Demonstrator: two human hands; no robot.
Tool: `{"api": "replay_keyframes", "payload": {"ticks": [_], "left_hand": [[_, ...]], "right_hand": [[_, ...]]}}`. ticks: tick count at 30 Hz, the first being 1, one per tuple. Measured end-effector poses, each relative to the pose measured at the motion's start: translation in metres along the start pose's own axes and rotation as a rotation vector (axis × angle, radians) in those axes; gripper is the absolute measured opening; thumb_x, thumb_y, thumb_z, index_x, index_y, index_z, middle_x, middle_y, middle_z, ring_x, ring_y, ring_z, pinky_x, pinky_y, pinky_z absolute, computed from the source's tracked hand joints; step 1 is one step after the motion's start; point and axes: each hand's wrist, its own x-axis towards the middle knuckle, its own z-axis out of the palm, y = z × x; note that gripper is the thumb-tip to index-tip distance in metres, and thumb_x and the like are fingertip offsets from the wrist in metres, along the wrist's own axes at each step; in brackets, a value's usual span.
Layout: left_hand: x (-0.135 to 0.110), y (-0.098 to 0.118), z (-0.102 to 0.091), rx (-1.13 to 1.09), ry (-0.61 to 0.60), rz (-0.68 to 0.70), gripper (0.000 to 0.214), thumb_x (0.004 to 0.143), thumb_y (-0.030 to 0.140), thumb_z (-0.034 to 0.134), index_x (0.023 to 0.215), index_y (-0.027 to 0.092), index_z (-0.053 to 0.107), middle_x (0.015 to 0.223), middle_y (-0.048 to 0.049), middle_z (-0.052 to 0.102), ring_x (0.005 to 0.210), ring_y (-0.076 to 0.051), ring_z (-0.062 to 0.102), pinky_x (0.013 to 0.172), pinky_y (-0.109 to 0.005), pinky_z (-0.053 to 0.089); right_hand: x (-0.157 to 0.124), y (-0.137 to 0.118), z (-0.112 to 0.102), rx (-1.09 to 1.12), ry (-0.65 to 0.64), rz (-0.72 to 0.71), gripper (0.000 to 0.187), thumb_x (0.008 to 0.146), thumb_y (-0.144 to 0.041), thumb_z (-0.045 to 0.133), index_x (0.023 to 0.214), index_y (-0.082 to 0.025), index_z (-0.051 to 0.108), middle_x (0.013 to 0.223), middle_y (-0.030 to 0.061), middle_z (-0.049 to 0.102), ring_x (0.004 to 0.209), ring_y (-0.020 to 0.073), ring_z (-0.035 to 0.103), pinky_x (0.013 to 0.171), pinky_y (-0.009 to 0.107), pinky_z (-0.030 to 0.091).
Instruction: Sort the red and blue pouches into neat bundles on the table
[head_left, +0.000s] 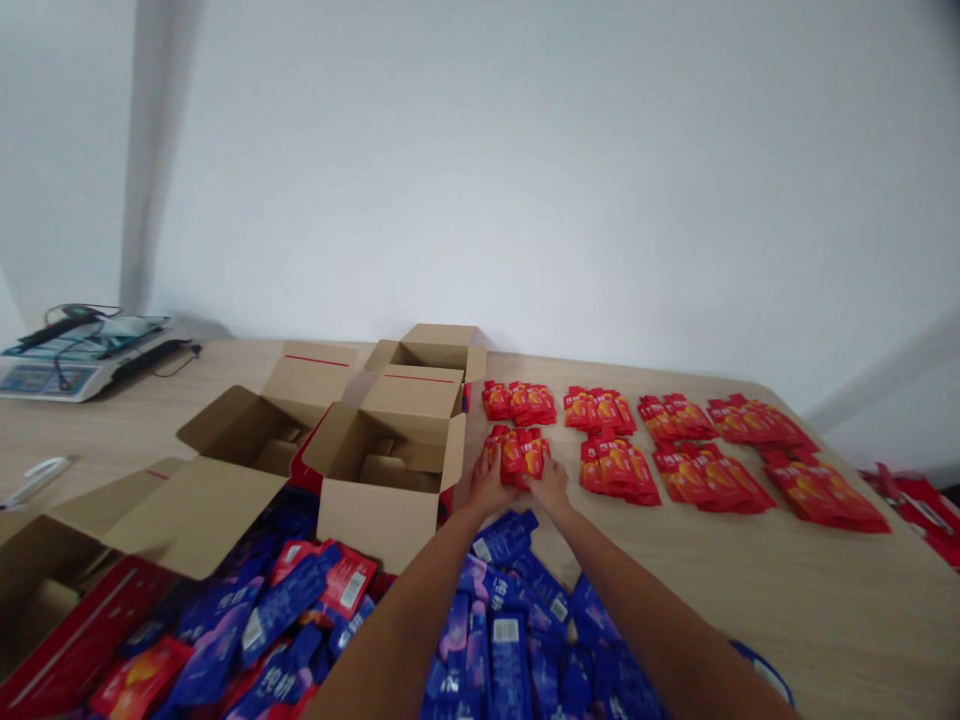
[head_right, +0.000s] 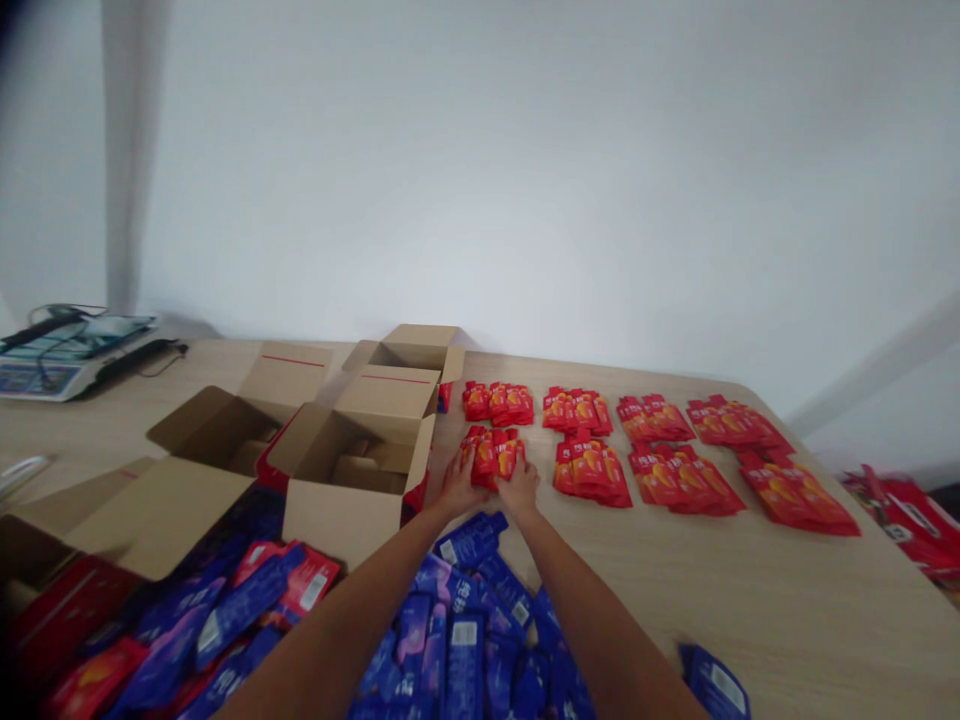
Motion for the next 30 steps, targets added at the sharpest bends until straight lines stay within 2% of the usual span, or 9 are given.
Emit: {"api": "replay_keyframes", "payload": {"ticks": [4,8,12,15,20,23,26,30], "left_hand": [[-0.005,0.002,0.0,0.065,0.016,0.033,0.099,0.06,0.025,0.065,0.144,0.015,0.015,0.152,-0.0131,0.009,0.14,-0.026,0.004,0.112,-0.038,0.011],[-0.002,0.006,-0.002,0.118,0.034,0.087,0.091,0.063,0.027,0.065,0.143,0.024,0.022,0.153,-0.0072,0.004,0.14,-0.026,-0.001,0.11,-0.042,0.012],[0.002,0.004,0.0,0.12,0.02,0.068,0.077,0.069,0.024,0.062,0.139,0.024,0.032,0.153,-0.0071,0.006,0.14,-0.026,0.001,0.11,-0.043,0.014],[-0.001,-0.001,0.003,0.087,0.05,0.105,0.066,0.072,0.018,0.057,0.136,0.021,0.038,0.153,-0.0076,0.009,0.14,-0.025,0.006,0.112,-0.044,0.014],[-0.011,-0.004,0.004,-0.001,0.137,0.164,0.056,0.073,0.01,0.052,0.128,0.019,0.045,0.151,-0.0088,0.017,0.139,-0.023,0.013,0.112,-0.045,0.017],[-0.013,-0.002,0.0,0.004,0.149,0.169,0.057,0.071,0.01,0.055,0.126,0.019,0.045,0.15,-0.0095,0.017,0.138,-0.023,0.014,0.112,-0.042,0.019],[-0.009,0.001,-0.006,0.061,0.114,0.18,0.062,0.067,0.009,0.058,0.127,0.016,0.043,0.148,-0.0131,0.019,0.138,-0.025,0.016,0.112,-0.039,0.018],[-0.003,0.005,-0.009,0.099,0.064,0.223,0.069,0.068,0.004,0.05,0.134,0.018,0.037,0.147,-0.0106,0.025,0.136,-0.023,0.019,0.112,-0.039,0.016]], "right_hand": [[-0.004,0.002,0.0,-0.066,-0.013,-0.002,0.065,0.078,-0.038,0.051,0.135,-0.008,0.039,0.115,0.0217,0.053,0.108,0.0337,0.048,0.093,0.043,0.033],[-0.004,-0.004,-0.008,-0.1,-0.051,0.031,0.062,0.083,-0.042,0.046,0.136,-0.011,0.039,0.114,0.0211,0.051,0.107,0.0333,0.047,0.091,0.043,0.033],[-0.011,-0.011,-0.014,-0.131,-0.035,0.054,0.06,0.085,-0.041,0.041,0.137,-0.013,0.036,0.122,0.0209,0.047,0.113,0.0337,0.044,0.087,0.042,0.036],[-0.022,-0.01,-0.014,-0.131,-0.001,-0.011,0.059,0.082,-0.033,0.043,0.137,-0.013,0.035,0.129,0.0195,0.044,0.117,0.0323,0.041,0.088,0.041,0.037],[-0.032,0.001,-0.015,-0.129,-0.017,-0.179,0.059,0.08,-0.023,0.044,0.137,-0.012,0.036,0.136,0.0172,0.041,0.121,0.0299,0.038,0.092,0.04,0.035],[-0.03,0.004,-0.019,-0.138,-0.016,-0.19,0.056,0.08,-0.019,0.044,0.136,-0.017,0.039,0.132,0.0137,0.046,0.118,0.0276,0.039,0.093,0.037,0.034],[-0.025,0.001,-0.024,-0.167,-0.003,-0.171,0.053,0.081,-0.023,0.047,0.134,-0.021,0.042,0.124,0.0131,0.049,0.112,0.0277,0.042,0.091,0.036,0.034],[-0.02,-0.007,-0.027,-0.199,0.01,-0.126,0.05,0.082,-0.028,0.048,0.132,-0.024,0.044,0.116,0.0132,0.051,0.104,0.0275,0.044,0.088,0.037,0.035]]}}
